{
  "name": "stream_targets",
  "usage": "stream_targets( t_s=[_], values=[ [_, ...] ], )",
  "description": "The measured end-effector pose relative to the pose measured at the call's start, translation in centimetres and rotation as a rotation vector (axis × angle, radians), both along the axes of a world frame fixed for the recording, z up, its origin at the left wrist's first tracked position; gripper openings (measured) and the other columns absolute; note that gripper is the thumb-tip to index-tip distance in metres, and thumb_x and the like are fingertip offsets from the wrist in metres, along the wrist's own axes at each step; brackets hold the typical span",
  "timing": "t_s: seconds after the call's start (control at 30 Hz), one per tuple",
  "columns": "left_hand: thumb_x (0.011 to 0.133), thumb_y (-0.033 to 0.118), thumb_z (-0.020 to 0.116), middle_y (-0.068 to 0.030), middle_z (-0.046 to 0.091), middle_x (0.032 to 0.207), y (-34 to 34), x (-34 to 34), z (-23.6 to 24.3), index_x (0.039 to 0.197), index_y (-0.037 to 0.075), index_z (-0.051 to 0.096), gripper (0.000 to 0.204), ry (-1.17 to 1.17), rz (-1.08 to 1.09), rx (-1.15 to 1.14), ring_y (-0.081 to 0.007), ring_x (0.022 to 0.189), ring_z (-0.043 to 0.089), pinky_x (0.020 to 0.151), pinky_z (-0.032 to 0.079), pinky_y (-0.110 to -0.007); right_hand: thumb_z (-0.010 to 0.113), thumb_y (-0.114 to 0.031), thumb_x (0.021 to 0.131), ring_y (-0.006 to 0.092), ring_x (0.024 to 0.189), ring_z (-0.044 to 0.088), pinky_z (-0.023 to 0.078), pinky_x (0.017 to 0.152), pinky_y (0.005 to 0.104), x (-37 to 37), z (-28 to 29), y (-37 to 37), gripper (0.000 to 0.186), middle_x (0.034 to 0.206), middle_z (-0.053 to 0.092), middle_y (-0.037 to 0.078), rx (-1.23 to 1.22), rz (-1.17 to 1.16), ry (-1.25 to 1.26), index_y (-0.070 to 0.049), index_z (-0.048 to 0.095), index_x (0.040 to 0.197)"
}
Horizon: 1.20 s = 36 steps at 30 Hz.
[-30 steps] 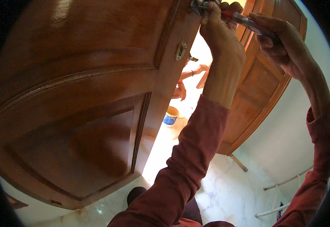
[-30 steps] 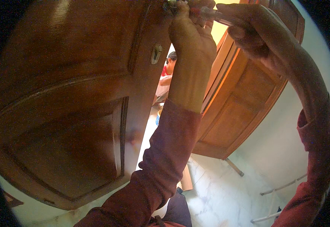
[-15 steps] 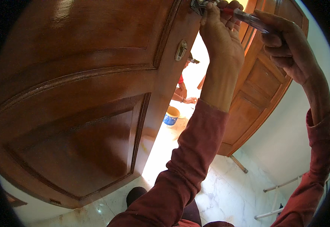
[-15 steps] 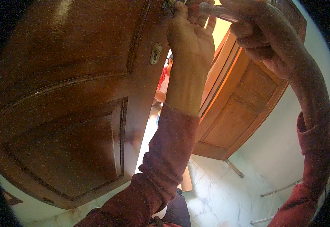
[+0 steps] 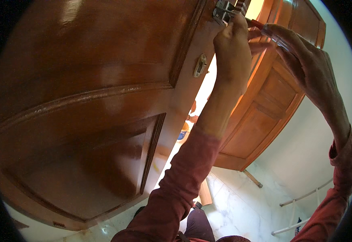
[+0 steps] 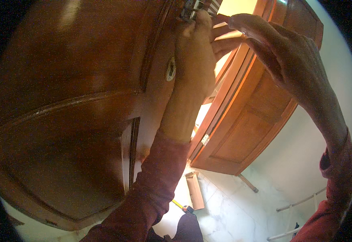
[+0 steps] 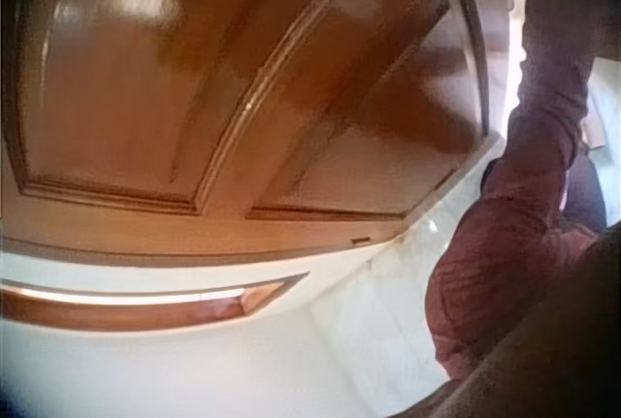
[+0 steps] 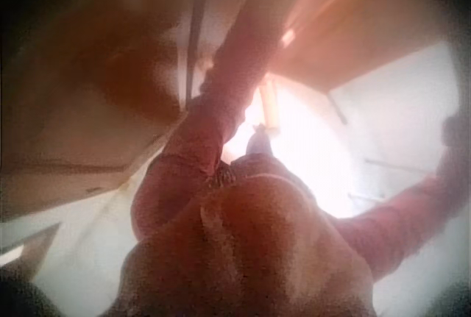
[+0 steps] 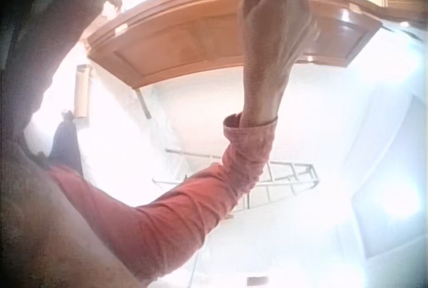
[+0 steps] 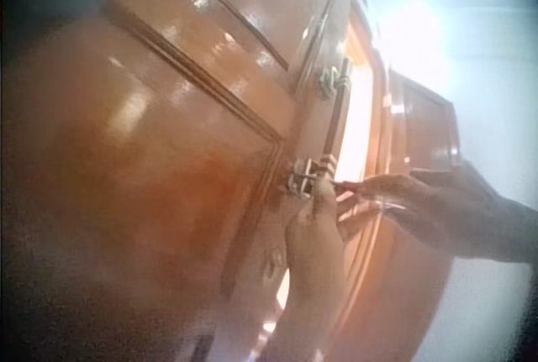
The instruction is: The person installs a door lock on a wooden door using a screwdriver. They repeatedly tighten screws on the lock mechanism, retrieve additional screws from a cardboard box, and adjust the lock plate while sitting on the floor.
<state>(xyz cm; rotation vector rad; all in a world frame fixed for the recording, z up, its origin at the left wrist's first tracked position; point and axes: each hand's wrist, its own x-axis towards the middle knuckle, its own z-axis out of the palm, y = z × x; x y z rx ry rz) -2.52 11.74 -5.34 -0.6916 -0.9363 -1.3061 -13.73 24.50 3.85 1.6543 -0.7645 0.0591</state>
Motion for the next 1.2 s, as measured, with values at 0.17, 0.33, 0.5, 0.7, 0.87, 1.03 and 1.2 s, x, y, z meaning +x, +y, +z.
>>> stream_targets(
  t_s=[0.17,0.33,0.5,0.7,0.87,1.03,1.2],
  values=[
    [0.101,0.023,0.061,-0.0123,0.069,0.094,-1.5,-0.8,-4.2,0.108,0.002,0.061,0.022,-0.054,1.157,0.23,-0.026,0.08,0.071,0.065,0.052,-0.041,0.055,-0.01,0.1,0.0226,0.098,0.072,0.062,0.074,0.0361,0.0,0.0,1.0,0.037,0.125,0.067,0.012,0.106,0.105,-0.053,-0.011,0.056,0.137],
    [0.098,0.021,0.064,-0.0175,0.069,0.086,-2.9,-1.7,-3.7,0.109,-0.001,0.06,0.025,-0.019,1.57,0.153,-0.0325,0.073,0.07,0.06,0.05,-0.043,0.055,-0.011,0.101,0.0259,0.11,0.069,0.062,0.082,0.0387,-0.1,0.3,2.1,0.036,0.129,0.065,0.013,0.159,0.088,-0.059,-0.011,0.058,0.136],
    [0.099,0.019,0.062,-0.0205,0.07,0.085,-2.1,-2.2,-3.2,0.113,-0.003,0.057,0.027,0.055,1.251,0.119,-0.0338,0.081,0.072,0.068,0.054,-0.042,0.054,-0.012,0.101,0.0271,0.111,0.068,0.062,0.085,0.0388,-0.2,0.3,2.3,0.036,0.13,0.064,0.015,0.177,0.069,-0.055,-0.011,0.057,0.137],
    [0.1,0.019,0.06,-0.0202,0.07,0.085,-2.2,-2.0,-2.4,0.111,-0.003,0.057,0.024,0.051,1.204,0.097,-0.0331,0.082,0.072,0.071,0.054,-0.041,0.053,-0.012,0.102,0.0278,0.114,0.067,0.062,0.087,0.0397,0.0,-0.3,2.5,0.036,0.128,0.065,0.015,0.154,0.083,-0.057,-0.011,0.056,0.138],
    [0.101,0.02,0.058,-0.0183,0.069,0.083,-3.4,-0.6,-2.5,0.108,-0.002,0.057,0.023,0.066,1.243,0.051,-0.0326,0.078,0.071,0.071,0.053,-0.04,0.057,-0.008,0.098,0.0214,0.1,0.071,0.063,0.08,0.0335,1.6,-0.8,2.1,0.044,0.127,0.066,0.014,0.05,0.004,0.055,-0.016,0.054,0.141],
    [0.102,0.022,0.056,-0.0173,0.069,0.082,-4.1,-0.3,-3.2,0.105,0.0,0.056,0.022,-0.009,1.289,0.055,-0.0328,0.077,0.07,0.069,0.052,-0.042,0.062,-0.004,0.095,0.0239,0.101,0.07,0.06,0.08,0.0343,3.6,-1.4,3.3,0.037,0.116,0.07,0.014,-0.112,-0.196,0.217,-0.012,0.06,0.131],
    [0.101,0.021,0.057,-0.0182,0.07,0.085,-4.3,1.2,-4.1,0.106,0.001,0.057,0.02,-0.021,1.33,0.048,-0.034,0.078,0.07,0.069,0.052,-0.043,0.064,-0.003,0.092,0.0141,0.088,0.068,0.062,0.073,0.0289,-1.0,-0.7,0.9,0.052,0.123,0.067,0.012,-0.21,-0.197,0.317,-0.02,0.055,0.14]
  ],
)
